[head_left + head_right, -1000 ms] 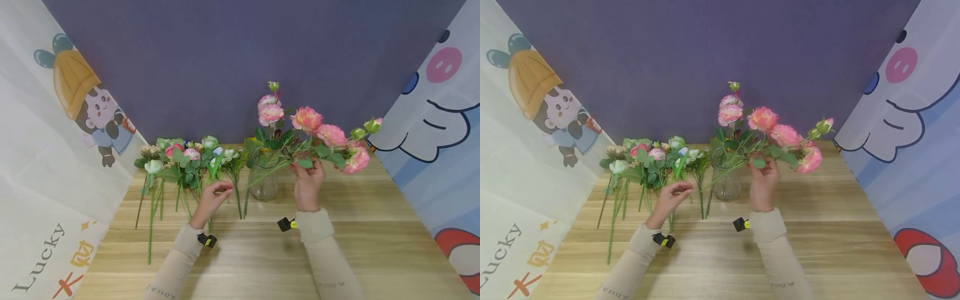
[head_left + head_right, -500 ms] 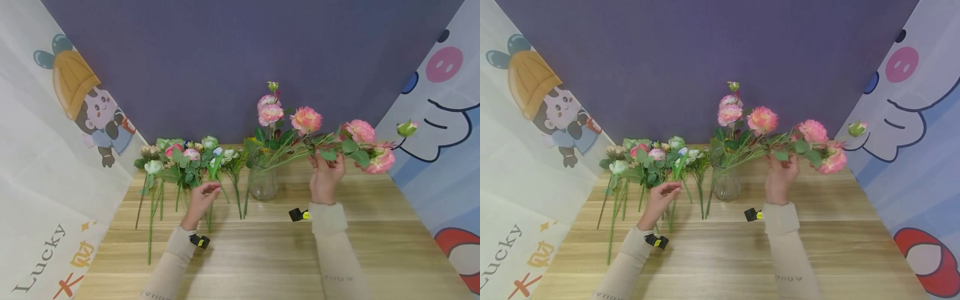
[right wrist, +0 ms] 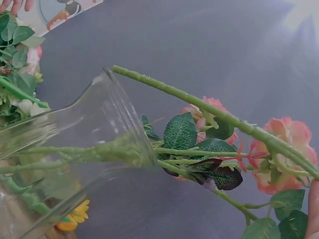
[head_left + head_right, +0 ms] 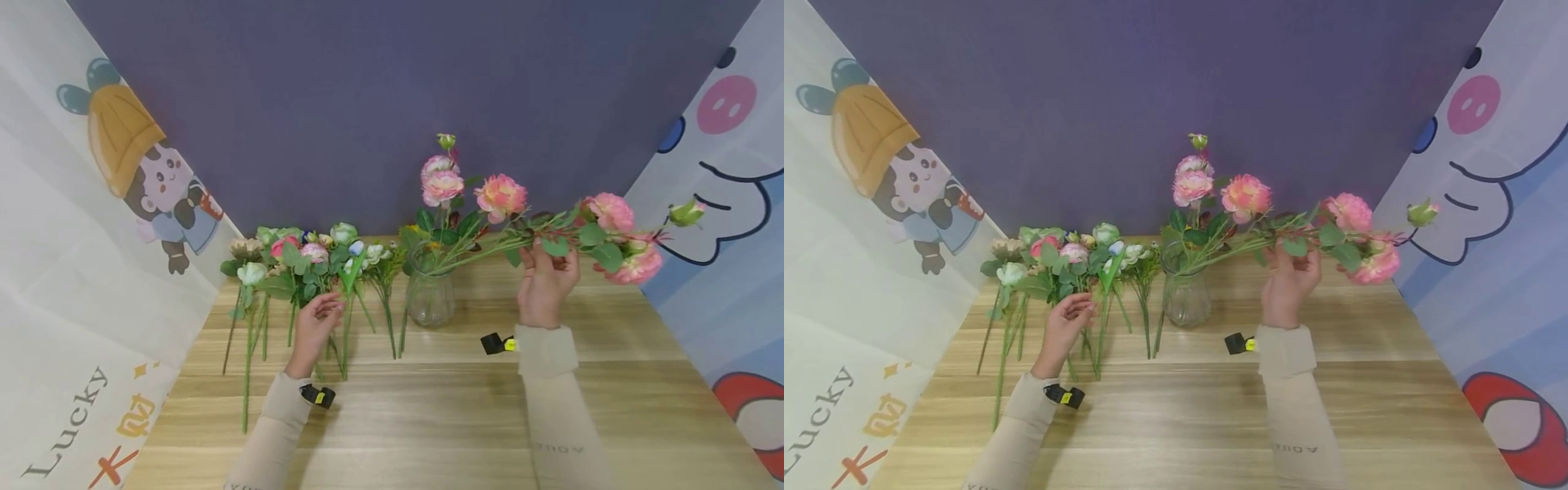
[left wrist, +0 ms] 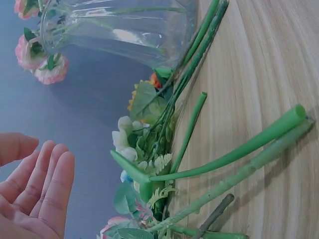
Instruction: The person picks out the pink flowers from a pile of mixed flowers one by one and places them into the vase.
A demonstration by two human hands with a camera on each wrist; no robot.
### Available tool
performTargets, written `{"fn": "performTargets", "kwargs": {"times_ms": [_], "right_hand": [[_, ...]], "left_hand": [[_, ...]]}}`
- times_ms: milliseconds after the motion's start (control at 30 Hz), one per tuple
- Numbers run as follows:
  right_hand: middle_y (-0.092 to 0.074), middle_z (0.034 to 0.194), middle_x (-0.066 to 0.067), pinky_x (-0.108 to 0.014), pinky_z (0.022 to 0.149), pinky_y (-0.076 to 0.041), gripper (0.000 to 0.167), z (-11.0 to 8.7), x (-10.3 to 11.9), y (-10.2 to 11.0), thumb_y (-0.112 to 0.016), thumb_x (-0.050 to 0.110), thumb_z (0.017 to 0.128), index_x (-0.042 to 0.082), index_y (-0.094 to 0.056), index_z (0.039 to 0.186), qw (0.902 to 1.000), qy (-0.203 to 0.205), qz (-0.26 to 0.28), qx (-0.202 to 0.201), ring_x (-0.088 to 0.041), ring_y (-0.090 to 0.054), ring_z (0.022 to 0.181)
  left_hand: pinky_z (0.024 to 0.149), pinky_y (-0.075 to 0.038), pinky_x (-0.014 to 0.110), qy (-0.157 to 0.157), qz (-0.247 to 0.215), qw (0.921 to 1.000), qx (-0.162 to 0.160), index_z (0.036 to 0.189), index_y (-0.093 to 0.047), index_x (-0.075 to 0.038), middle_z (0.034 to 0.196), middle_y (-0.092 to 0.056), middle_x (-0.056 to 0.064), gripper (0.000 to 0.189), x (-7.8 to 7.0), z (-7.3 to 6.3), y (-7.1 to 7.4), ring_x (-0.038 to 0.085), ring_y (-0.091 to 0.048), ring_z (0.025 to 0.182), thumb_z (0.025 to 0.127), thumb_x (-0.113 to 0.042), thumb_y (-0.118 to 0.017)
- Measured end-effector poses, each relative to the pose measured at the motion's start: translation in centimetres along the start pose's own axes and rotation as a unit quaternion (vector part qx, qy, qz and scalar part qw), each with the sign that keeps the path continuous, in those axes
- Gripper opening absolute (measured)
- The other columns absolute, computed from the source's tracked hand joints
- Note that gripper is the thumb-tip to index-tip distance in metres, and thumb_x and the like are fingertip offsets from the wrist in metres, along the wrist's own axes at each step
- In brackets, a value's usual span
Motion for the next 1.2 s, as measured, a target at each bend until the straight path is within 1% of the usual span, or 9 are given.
{"fn": "performTargets", "kwargs": {"times_ms": [133,300,400,533,600,833,900,1067,1200], "right_hand": [[-0.057,0.087,-0.015,-0.029,0.058,-0.056,0.020,0.3,0.0,0.2,-0.065,-0.015,0.079,-0.009,-0.059,0.097,0.9999,0.006,-0.005,-0.007,-0.021,-0.060,0.070],[-0.061,0.085,-0.016,-0.029,0.057,-0.056,0.020,0.1,-0.3,0.0,-0.068,-0.016,0.076,-0.009,-0.058,0.093,0.9994,0.017,-0.030,0.006,-0.022,-0.061,0.069],[-0.062,0.082,-0.015,-0.028,0.056,-0.055,0.018,-0.2,-0.5,0.0,-0.068,-0.015,0.076,-0.008,-0.059,0.090,0.9980,0.027,-0.056,0.011,-0.020,-0.060,0.065],[-0.063,0.084,-0.015,-0.028,0.057,-0.055,0.017,-0.6,-1.1,0.1,-0.066,-0.017,0.077,-0.006,-0.060,0.088,0.9959,0.032,-0.083,0.011,-0.020,-0.060,0.065],[-0.063,0.084,-0.015,-0.028,0.058,-0.056,0.018,-0.8,-1.5,0.1,-0.065,-0.018,0.077,-0.004,-0.061,0.088,0.9945,0.032,-0.099,0.013,-0.019,-0.060,0.067],[-0.065,0.082,-0.011,-0.030,0.059,-0.056,0.020,-1.6,-2.5,-0.4,-0.066,-0.019,0.075,-0.003,-0.064,0.088,0.9898,0.041,-0.129,0.043,-0.019,-0.063,0.068],[-0.066,0.081,-0.010,-0.029,0.059,-0.056,0.021,-1.8,-2.7,-0.6,-0.066,-0.018,0.076,-0.002,-0.065,0.089,0.9876,0.049,-0.138,0.056,-0.018,-0.063,0.069],[-0.066,0.082,-0.008,-0.030,0.065,-0.057,0.020,-2.4,-3.4,-0.7,-0.067,-0.015,0.077,-0.001,-0.066,0.092,0.9800,0.054,-0.172,0.085,-0.018,-0.063,0.073],[-0.065,0.081,-0.007,-0.029,0.065,-0.056,0.022,-2.9,-4.1,-0.6,-0.068,-0.015,0.077,0.003,-0.064,0.089,0.9767,0.044,-0.191,0.087,-0.017,-0.063,0.072]], "left_hand": [[0.080,-0.051,0.052,-0.002,0.005,1.0000,-0.002,0.118,-0.057,0.010,0.110,-0.057,0.035,0.029,0.0,-0.1,0.2,0.048,-0.057,0.095,0.089,0.006,-0.056],[0.076,-0.054,0.048,-0.003,0.028,0.9991,-0.031,0.116,-0.059,0.008,0.107,-0.061,0.027,0.027,0.1,-0.1,1.0,0.042,-0.059,0.090,0.089,0.006,-0.058],[0.071,-0.056,0.039,-0.005,0.040,0.9979,-0.050,0.115,-0.060,0.008,0.106,-0.063,0.023,0.027,0.2,-0.1,1.5,0.040,-0.059,0.087,0.088,0.006,-0.059],[0.065,-0.053,0.022,-0.011,0.043,0.9975,-0.055,0.116,-0.058,0.009,0.107,-0.062,0.028,0.029,0.2,-0.1,1.6,0.034,-0.060,0.085,0.087,0.007,-0.059],[0.064,-0.051,0.017,-0.008,0.041,0.9978,-0.052,0.118,-0.055,0.010,0.109,-0.060,0.031,0.031,0.3,0.0,1.5,0.031,-0.060,0.084,0.087,0.007,-0.058],[0.065,-0.054,0.023,0.015,0.041,0.9978,-0.050,0.119,-0.055,0.007,0.110,-0.060,0.029,0.031,1.0,0.0,1.7,0.032,-0.060,0.086,0.088,0.006,-0.058],[0.066,-0.055,0.024,0.018,0.035,0.9980,-0.050,0.118,-0.056,0.007,0.110,-0.061,0.027,0.030,1.7,0.2,1.9,0.036,-0.060,0.088,0.089,0.004,-0.058],[0.062,-0.052,0.019,0.013,0.038,0.9975,-0.057,0.117,-0.057,0.007,0.107,-0.064,0.024,0.029,3.6,0.9,2.3,0.040,-0.060,0.089,0.089,0.002,-0.060],[0.061,-0.052,0.020,-0.001,0.055,0.9965,-0.064,0.116,-0.057,0.007,0.106,-0.064,0.023,0.029,3.9,1.0,2.4,0.038,-0.061,0.087,0.088,0.002,-0.059]]}}
Point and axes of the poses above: each hand's wrist, its own z-axis towards the middle knuckle, its own y-axis out of the back of the hand, x = y × z, the point moved 9 cm from there along z, towards the middle knuckle
